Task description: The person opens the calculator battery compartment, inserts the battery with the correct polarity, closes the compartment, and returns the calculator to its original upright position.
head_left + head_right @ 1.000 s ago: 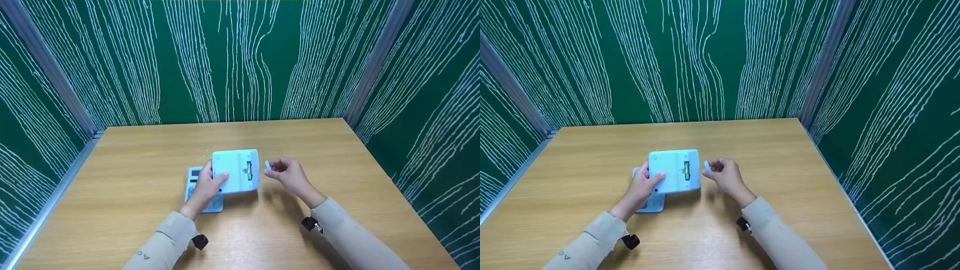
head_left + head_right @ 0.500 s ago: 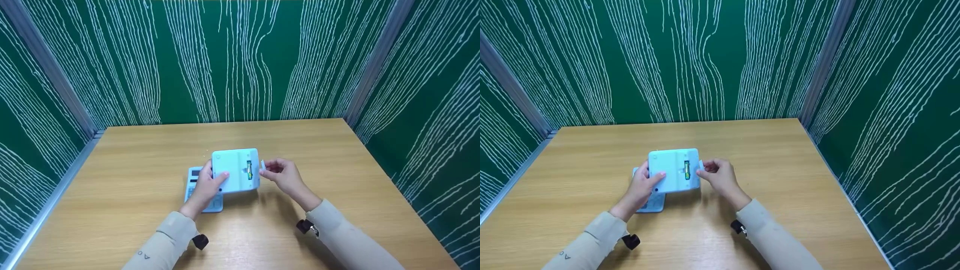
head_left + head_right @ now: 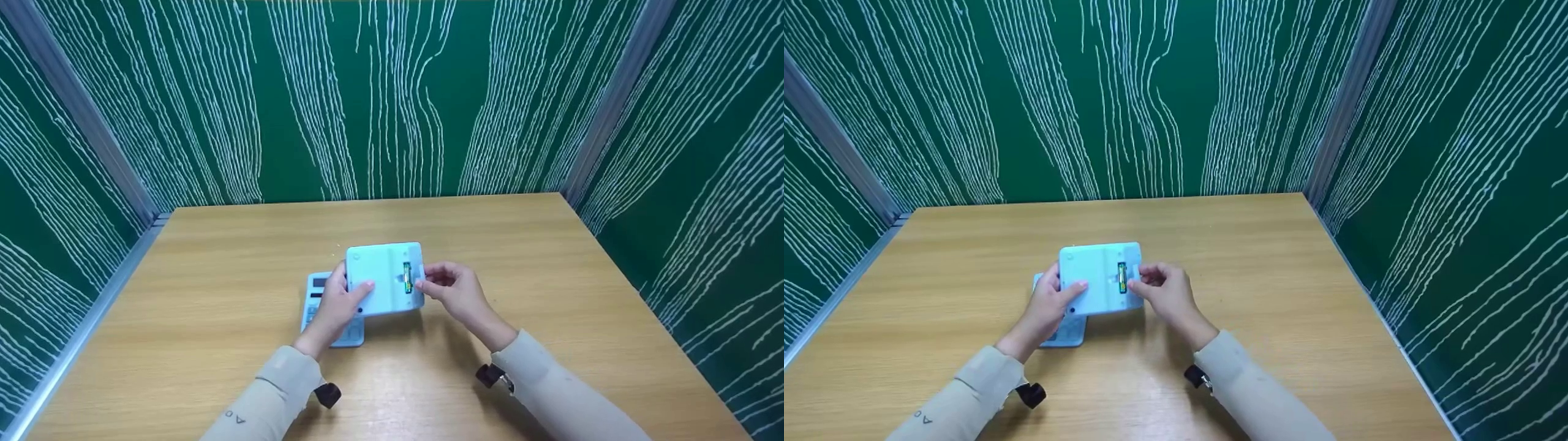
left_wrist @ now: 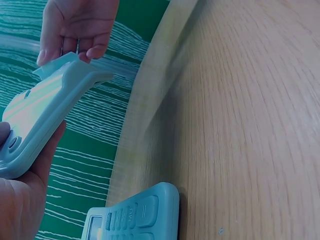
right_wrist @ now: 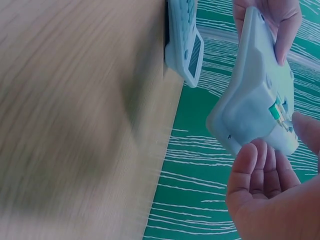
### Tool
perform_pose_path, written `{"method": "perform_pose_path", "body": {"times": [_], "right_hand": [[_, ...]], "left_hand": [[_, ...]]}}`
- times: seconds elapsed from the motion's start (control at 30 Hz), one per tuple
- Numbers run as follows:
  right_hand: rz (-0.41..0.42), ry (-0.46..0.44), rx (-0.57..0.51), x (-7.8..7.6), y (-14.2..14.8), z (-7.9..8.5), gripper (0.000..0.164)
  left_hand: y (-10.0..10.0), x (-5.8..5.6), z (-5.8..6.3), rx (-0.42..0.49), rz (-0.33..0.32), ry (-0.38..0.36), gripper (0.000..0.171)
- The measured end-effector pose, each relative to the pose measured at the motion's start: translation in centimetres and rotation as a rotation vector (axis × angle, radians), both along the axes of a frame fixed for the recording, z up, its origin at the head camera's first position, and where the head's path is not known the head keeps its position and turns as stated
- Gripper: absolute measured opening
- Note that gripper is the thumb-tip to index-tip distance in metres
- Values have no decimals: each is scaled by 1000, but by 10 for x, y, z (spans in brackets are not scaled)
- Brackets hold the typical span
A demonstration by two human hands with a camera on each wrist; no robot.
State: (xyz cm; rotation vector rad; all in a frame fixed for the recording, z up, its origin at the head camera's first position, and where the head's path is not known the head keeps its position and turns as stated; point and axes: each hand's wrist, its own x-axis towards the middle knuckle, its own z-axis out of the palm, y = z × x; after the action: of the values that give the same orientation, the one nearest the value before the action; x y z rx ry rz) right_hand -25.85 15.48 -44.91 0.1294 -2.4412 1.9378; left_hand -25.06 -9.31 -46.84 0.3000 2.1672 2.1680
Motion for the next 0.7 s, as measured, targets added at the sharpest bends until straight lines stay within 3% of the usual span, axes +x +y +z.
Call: {"method": "perform_pose_path", "body": {"times": [0.27, 0.7], "right_hand": [[11, 19, -11, 5, -7, 2, 24], [-13, -3, 2, 8, -13, 5, 20]], "left_hand": [[3, -3, -2, 34, 24, 10, 52], [4, 0, -1, 1, -12, 13, 56]]}}
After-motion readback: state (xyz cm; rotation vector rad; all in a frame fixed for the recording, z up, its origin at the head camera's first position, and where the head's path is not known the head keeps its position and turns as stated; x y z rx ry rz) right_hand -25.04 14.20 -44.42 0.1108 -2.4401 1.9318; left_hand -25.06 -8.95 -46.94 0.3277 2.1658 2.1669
